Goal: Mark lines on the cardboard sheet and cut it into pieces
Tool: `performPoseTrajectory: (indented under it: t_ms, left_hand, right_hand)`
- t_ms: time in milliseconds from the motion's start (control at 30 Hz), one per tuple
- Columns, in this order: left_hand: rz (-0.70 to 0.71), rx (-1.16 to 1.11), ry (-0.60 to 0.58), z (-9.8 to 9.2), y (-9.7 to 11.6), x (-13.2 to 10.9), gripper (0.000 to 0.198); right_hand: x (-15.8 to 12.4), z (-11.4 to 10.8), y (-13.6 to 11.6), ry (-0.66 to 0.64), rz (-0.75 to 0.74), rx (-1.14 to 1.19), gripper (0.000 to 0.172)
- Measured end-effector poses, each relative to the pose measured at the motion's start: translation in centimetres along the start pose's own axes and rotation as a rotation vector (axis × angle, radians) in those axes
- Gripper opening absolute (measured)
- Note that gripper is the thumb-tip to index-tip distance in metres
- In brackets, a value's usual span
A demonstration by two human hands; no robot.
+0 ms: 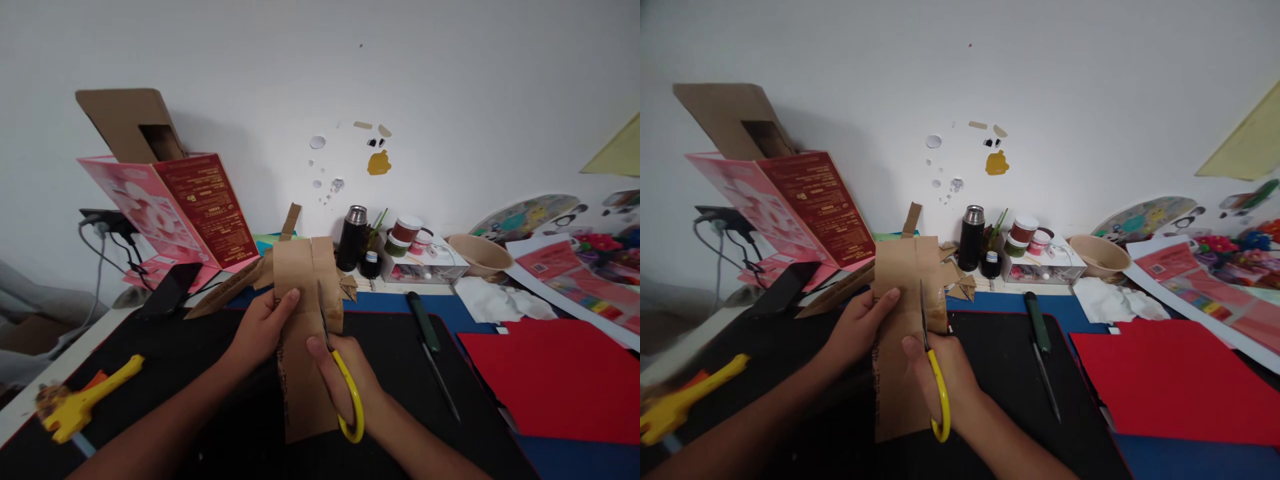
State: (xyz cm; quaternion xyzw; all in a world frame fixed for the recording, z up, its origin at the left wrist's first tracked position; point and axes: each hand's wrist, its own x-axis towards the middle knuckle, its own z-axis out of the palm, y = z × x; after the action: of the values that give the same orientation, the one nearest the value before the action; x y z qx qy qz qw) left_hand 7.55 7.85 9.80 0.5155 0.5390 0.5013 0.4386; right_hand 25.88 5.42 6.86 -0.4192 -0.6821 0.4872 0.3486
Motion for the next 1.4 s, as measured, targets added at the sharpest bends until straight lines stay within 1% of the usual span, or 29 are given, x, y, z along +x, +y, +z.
performPoseTrajectory:
  t_ms: [133, 367, 567, 900, 1000, 1100, 1233, 1400]
  left_hand:
    - [-0.013, -0.002, -0.002, 0.02, 0.08, -0.03, 0.065]
    - [-0.025, -0.019, -0.015, 0.09, 0.23, 0.0, 0.068]
    - [-0.012, -0.009, -0.022, 0.05, 0.2, 0.15, 0.07]
    - [-0.02, -0.008, -0.022, 0.06, 0.31, 0.19, 0.069]
    - [-0.029, -0.011, -0.015, 0.08, 0.28, 0.23, 0.069]
    - [-0.044, -0.012, -0.016, 0.07, 0.44, 0.2, 0.067]
    - [-0.026, 0.008, -0.019, 0.01, 0.72, 0.19, 0.061]
    - [-0.045, 0.023, -0.034, -0.15, 0.93, 0.26, 0.064]
  right_hand:
    - [-0.02, 0.12, -0.12, -0.005, 0.017, 0.027, 0.068]
    - [-0.16, 0.35, 0.37, -0.004, 0.001, 0.033, 0.071]
    - [-0.21, 0.56, 0.6, -0.006, 0.023, 0.037, 0.075]
    - [-0.21, 0.57, 0.42, -0.001, 0.003, 0.05, 0.07]
    - [-0.16, 0.58, 0.46, 0.001, -0.005, 0.022, 0.067]
    - [-0.15, 0.59, 0.44, 0.01, -0.001, -0.018, 0.068]
    - [-0.17, 0.67, 0.29, 0.014, 0.029, -0.004, 0.07]
    - [-0.01, 0.72, 0.63, 0.019, -0.018, -0.021, 0.068]
